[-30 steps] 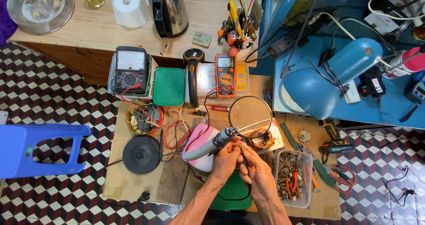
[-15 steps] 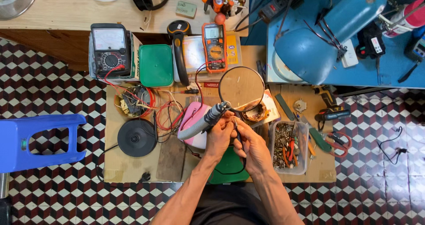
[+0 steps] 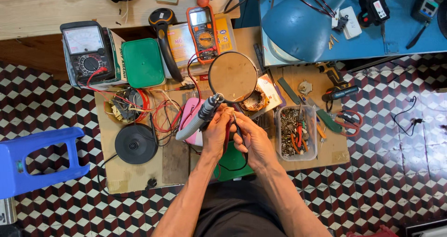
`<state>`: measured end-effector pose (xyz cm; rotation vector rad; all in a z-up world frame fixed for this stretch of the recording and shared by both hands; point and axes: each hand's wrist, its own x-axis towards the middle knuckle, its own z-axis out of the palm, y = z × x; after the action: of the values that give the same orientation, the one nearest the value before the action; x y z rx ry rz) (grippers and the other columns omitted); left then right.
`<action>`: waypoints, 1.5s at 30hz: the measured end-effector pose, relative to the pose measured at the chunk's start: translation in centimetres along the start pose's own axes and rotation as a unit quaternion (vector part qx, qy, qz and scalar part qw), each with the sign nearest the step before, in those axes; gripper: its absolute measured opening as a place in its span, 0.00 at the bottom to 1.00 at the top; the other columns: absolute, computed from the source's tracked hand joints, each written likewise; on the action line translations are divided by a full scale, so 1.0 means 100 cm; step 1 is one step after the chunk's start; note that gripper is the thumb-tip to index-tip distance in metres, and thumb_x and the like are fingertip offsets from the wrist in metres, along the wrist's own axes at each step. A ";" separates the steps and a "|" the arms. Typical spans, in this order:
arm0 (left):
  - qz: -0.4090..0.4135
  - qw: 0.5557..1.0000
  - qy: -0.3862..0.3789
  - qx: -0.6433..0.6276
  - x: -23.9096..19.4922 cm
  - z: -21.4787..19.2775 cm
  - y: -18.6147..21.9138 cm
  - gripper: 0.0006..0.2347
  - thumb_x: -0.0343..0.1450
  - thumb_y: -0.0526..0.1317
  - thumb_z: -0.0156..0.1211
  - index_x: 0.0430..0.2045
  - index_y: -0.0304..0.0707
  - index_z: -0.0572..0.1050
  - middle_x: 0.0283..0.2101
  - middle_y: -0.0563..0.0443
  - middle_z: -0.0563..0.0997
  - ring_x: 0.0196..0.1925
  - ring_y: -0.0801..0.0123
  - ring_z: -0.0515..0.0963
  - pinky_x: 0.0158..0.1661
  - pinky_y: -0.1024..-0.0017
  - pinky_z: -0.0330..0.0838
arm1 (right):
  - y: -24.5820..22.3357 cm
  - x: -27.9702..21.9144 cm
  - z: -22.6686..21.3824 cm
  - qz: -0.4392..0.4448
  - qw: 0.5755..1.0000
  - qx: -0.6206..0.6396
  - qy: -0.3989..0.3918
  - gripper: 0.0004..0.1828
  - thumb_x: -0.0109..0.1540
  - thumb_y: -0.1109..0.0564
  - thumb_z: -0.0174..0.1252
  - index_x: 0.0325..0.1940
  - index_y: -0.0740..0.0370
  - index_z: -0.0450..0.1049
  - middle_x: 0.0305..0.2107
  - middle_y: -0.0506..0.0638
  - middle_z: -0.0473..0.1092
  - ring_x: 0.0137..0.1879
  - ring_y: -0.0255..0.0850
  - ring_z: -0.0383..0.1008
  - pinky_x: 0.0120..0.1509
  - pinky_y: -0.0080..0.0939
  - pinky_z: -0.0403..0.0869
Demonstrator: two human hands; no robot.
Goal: The person uses a magnifying glass and a wooden stick to clean and inspect a small electrical component on a cluttered workbench. They then use multimeter probes to test the component and continue cleaning with the stick.
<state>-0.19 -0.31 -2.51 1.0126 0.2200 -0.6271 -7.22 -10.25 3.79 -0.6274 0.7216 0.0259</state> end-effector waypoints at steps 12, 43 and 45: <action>0.067 0.998 0.006 0.006 -0.010 0.016 0.019 0.03 0.73 0.35 0.64 0.32 0.34 0.78 0.29 0.56 0.77 0.32 0.79 0.74 0.35 0.79 0.69 | 0.000 -0.005 -0.010 0.004 1.000 0.015 -0.007 0.26 0.66 0.55 0.55 0.67 0.66 0.68 0.30 0.48 0.70 0.27 0.31 0.66 0.20 0.27 0.59; 0.030 0.998 0.018 -0.049 -0.008 0.018 0.014 0.04 0.72 0.34 0.64 0.35 0.32 0.78 0.31 0.55 0.78 0.34 0.78 0.75 0.37 0.81 0.70 | -0.002 -0.011 -0.026 0.022 0.999 0.047 -0.012 0.21 0.66 0.56 0.55 0.63 0.65 0.69 0.32 0.49 0.72 0.27 0.32 0.67 0.20 0.26 0.61; 0.021 0.998 0.018 -0.048 -0.008 0.017 0.013 0.05 0.72 0.34 0.64 0.37 0.30 0.79 0.31 0.55 0.78 0.34 0.78 0.74 0.37 0.81 0.69 | -0.002 -0.010 -0.026 0.019 0.999 0.043 -0.015 0.22 0.66 0.56 0.55 0.64 0.66 0.69 0.32 0.49 0.72 0.27 0.31 0.67 0.20 0.26 0.61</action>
<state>-0.25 -0.94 -0.36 0.9346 0.2582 -0.5552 -9.53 -11.61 3.03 -0.5297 0.7021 0.0382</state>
